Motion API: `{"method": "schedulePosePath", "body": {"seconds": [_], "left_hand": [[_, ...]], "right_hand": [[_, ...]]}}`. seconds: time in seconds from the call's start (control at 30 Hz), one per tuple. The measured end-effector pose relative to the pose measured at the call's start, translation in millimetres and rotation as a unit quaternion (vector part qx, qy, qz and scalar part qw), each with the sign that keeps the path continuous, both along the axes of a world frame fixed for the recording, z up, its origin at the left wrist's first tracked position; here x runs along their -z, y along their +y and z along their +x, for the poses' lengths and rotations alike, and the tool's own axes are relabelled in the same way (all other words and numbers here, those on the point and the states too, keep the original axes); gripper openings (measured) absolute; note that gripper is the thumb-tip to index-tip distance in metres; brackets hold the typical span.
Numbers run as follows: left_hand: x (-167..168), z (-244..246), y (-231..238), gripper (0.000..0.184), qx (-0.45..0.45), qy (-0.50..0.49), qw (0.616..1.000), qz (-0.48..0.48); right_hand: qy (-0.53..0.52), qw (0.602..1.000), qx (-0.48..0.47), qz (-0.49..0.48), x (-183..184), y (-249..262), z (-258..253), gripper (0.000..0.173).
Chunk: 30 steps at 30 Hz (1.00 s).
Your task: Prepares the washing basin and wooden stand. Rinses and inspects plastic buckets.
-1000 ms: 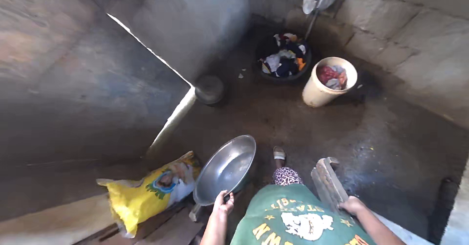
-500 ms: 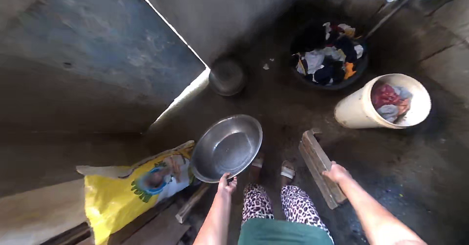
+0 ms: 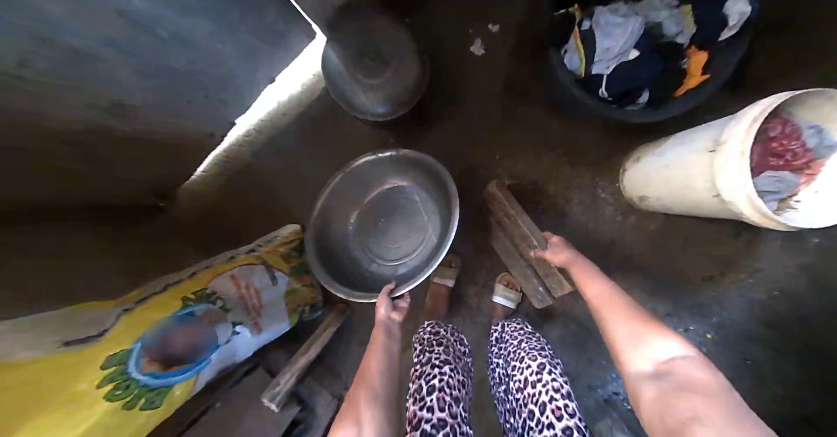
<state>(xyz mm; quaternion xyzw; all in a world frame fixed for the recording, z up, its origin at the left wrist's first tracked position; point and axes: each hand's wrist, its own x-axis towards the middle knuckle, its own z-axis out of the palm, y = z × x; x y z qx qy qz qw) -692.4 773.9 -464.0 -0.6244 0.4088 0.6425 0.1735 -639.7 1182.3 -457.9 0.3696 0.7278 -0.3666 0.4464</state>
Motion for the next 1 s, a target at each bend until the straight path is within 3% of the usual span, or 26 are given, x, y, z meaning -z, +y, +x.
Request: {"method": "schedulePosePath", "body": {"seconds": [0.27, 0.4, 0.67, 0.73, 0.87, 1.0], "left_hand": [[53, 18, -21, 0.018, -0.027, 0.017, 0.999, -0.016], [73, 26, -21, 0.013, -0.044, 0.026, 0.999, -0.005], [102, 16, -13, 0.01, -0.043, 0.044, 0.998, -0.004], [109, 14, -16, 0.012, -0.036, 0.051, 0.998, 0.002], [120, 12, -19, 0.012, -0.032, 0.06, 0.998, 0.004], [126, 5, -28, 0.012, -0.025, 0.051, 0.998, -0.003]], "right_hand": [[-0.013, 0.997, 0.003, -0.076, 85, 4, -32, 0.065], [0.005, 0.998, 0.034, -0.044, 122, 31, -15, 0.064], [0.02, 0.995, -0.039, 0.093, 157, 33, -26, 0.052], [0.056, 0.99, -0.046, 0.12, 167, 26, -34, 0.063], [0.08, 0.976, -0.067, 0.192, 175, 10, -52, 0.106], [0.027, 0.979, -0.072, 0.189, 187, 16, -54, 0.125]]}}
